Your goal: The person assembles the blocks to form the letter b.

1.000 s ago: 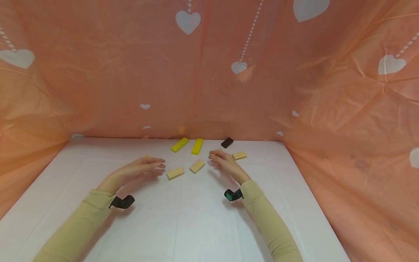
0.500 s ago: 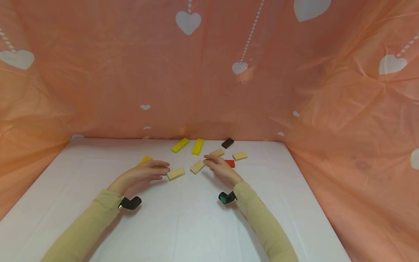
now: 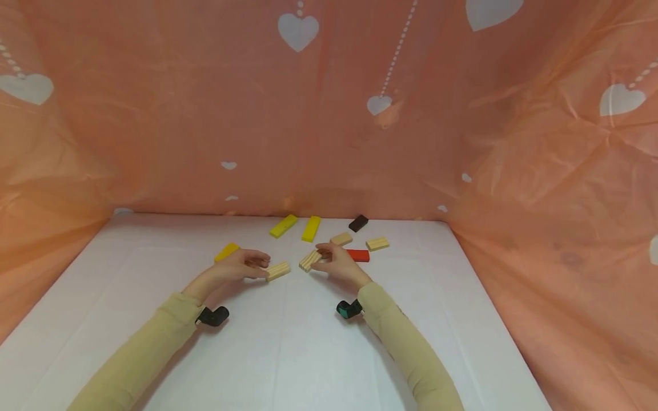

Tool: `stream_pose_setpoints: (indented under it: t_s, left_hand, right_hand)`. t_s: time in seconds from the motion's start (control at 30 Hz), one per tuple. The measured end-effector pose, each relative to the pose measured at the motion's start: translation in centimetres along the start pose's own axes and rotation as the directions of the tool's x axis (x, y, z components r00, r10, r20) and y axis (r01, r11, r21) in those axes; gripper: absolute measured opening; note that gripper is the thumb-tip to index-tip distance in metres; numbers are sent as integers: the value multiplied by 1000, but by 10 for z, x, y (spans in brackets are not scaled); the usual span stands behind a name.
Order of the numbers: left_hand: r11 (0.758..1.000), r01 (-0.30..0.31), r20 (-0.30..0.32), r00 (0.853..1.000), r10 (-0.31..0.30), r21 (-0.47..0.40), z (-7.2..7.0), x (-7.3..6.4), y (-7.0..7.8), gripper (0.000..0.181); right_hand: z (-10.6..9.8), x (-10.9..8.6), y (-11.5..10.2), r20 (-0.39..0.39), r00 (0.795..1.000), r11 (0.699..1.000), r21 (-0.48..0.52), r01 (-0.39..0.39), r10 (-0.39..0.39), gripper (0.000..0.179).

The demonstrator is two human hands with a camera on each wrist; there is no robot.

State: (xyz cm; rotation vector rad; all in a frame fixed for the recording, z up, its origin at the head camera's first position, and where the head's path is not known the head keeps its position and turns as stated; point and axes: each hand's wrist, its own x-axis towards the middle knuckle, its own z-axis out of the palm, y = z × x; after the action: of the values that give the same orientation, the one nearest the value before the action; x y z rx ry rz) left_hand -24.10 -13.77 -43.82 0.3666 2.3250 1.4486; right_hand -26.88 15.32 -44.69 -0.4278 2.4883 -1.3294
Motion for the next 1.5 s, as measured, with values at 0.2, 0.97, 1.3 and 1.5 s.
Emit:
stream_pose_setpoints:
  t_s: [0.2, 0.97, 1.3, 1.5]
  left_hand:
    - [1000, 11, -46, 999, -11, 7, 10, 3, 1, 45]
    - [996, 2, -140, 990, 10, 86, 15, 12, -2, 27]
    - [990, -77, -159, 983, 95, 119, 19, 11, -3, 22]
    - [984, -107, -171, 977, 130, 141, 20, 9, -1, 24]
  right_hand:
    - [9, 5, 2, -33, 999, 994, -107, -4, 0, 61]
    - [9, 16, -11, 11, 998, 985, -160, 62, -61, 57]
    - [9, 16, -9, 9, 997, 988, -133, 76, -76, 59]
    - [11, 17, -6, 4, 993, 987, -105, 118, -118, 59]
